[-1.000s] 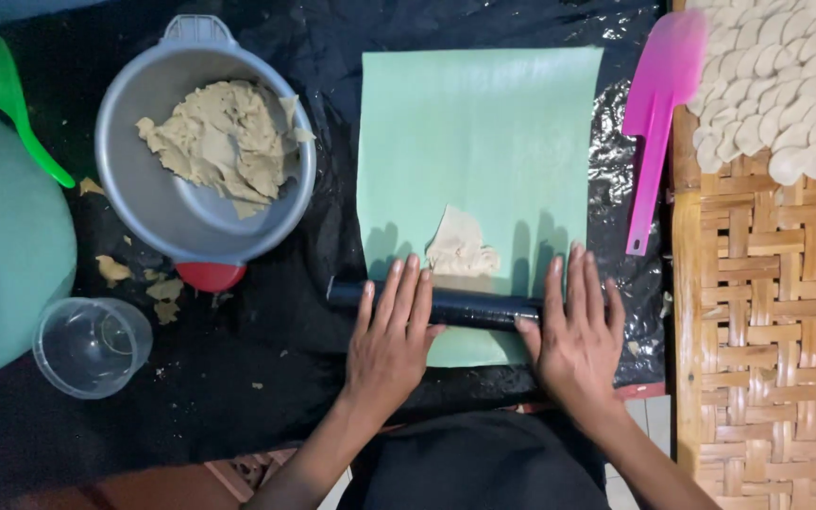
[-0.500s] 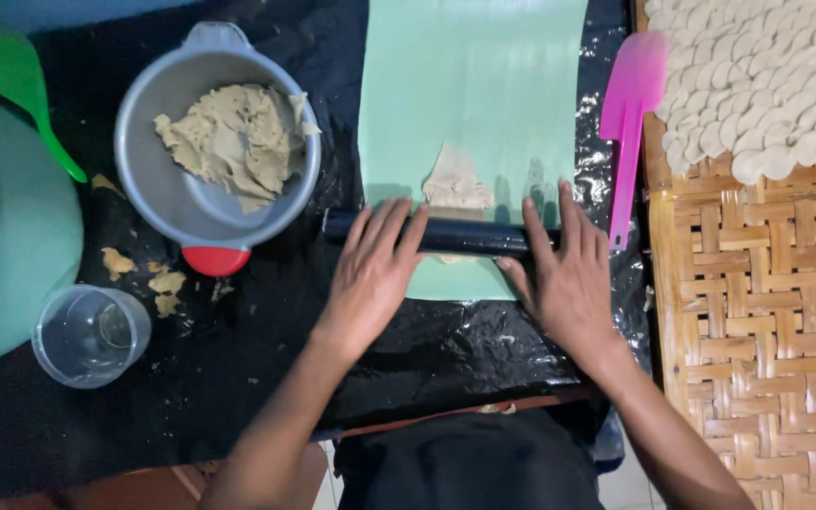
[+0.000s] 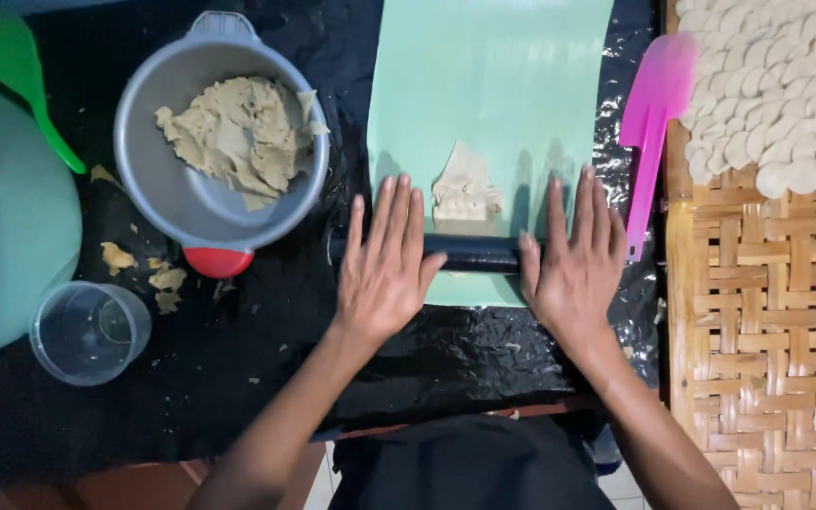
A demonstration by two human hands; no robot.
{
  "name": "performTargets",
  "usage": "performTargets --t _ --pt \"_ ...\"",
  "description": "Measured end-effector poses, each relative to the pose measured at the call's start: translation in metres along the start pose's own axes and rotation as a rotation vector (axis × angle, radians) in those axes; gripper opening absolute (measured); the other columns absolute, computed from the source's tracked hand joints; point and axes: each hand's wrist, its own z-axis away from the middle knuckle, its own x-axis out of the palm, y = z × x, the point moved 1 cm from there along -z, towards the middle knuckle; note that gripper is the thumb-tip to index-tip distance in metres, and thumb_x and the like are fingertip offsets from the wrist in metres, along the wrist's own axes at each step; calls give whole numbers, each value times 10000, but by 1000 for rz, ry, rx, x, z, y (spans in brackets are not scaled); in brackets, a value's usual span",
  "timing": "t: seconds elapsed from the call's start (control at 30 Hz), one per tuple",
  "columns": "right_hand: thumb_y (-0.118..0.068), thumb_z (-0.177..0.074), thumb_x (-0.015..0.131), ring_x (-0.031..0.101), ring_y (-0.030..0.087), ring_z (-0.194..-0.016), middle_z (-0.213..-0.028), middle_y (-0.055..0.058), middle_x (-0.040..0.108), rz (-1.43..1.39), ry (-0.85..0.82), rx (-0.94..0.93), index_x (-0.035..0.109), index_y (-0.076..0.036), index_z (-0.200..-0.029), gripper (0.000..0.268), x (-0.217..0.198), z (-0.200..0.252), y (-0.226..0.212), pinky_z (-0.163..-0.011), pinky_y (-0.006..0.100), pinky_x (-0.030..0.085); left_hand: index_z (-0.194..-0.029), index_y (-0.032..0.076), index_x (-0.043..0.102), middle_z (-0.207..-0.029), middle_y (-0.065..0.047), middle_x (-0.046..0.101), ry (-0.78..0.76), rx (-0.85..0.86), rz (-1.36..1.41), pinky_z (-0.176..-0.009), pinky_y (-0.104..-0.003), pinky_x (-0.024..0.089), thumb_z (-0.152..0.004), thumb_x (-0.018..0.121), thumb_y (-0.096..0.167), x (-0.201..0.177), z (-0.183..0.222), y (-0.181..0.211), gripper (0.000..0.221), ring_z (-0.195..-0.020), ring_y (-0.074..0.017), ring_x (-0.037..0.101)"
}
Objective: The person uses a spatula and a rolling pin to flatten dough on a mat, then uses a small circular cutter to press out dough rounds.
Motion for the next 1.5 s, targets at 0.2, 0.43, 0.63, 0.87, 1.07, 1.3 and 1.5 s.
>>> performTargets --t 0.2,0.43,0.63,0.87,1.07,1.3,1.5 --pt "-407 -1037 564 405 472 -1453 -1625 348 344 -4 -50 -63 443 39 -1554 694 6 49 1 -1184 576 290 -1543 -70 418 -1626 -250 383 85 42 44 -1227 -578 289 -1012 639 230 -6 44 16 648 -1531 -391 359" --pt "-391 -1014 597 458 463 -1409 -1601 323 381 15 -48 -123 473 1 -1531 661 -8 38 5 -1161 563 327 -1481 15 513 -1496 -211 544 148 96 -37 -1196 -541 350 -985 660 198 -20 22 4 549 -1428 -359 489" --pt "-283 -1081 626 551 436 -1284 -1519 291 495 -139 7 -32 540 -4 -1523 530 -34 -8 4 -1085 514 442 -1393 -13 575 -1114 -162 623 -79 128 188 -980 -492 418 -902 735 262 -44 -8 -6 585 -1081 -324 586" --pt "-270 -1002 676 575 372 -1063 -1449 254 523 -186 -53 32 579 0 -1463 543 -39 2 -8 -945 481 482 -1352 27 608 -1188 -160 616 121 144 36 -1032 -488 440 -892 743 238 -37 34 14 523 -1136 -322 583" --pt "-268 -964 685 559 401 -1143 -1461 240 501 -50 -24 -50 578 -19 -1449 556 -31 23 -8 -951 483 463 -1329 33 617 -1244 -162 612 190 56 152 -1086 -523 431 -909 737 211 -17 52 23 471 -1211 -324 595" --pt "-311 -1027 621 546 401 -1150 -1515 256 471 -141 -65 23 526 -23 -1524 582 -36 7 0 -999 496 462 -1363 -7 596 -1231 -177 614 102 111 106 -1066 -515 431 -942 716 228 -34 32 19 497 -1175 -320 589" --pt "-408 -1022 546 520 463 -1286 -1587 283 400 86 -94 2 545 -84 -1522 596 -10 -11 10 -1043 517 433 -1474 -41 481 -1467 -231 543 70 49 95 -1162 -582 329 -965 644 392 -18 11 17 688 -1416 -361 473"
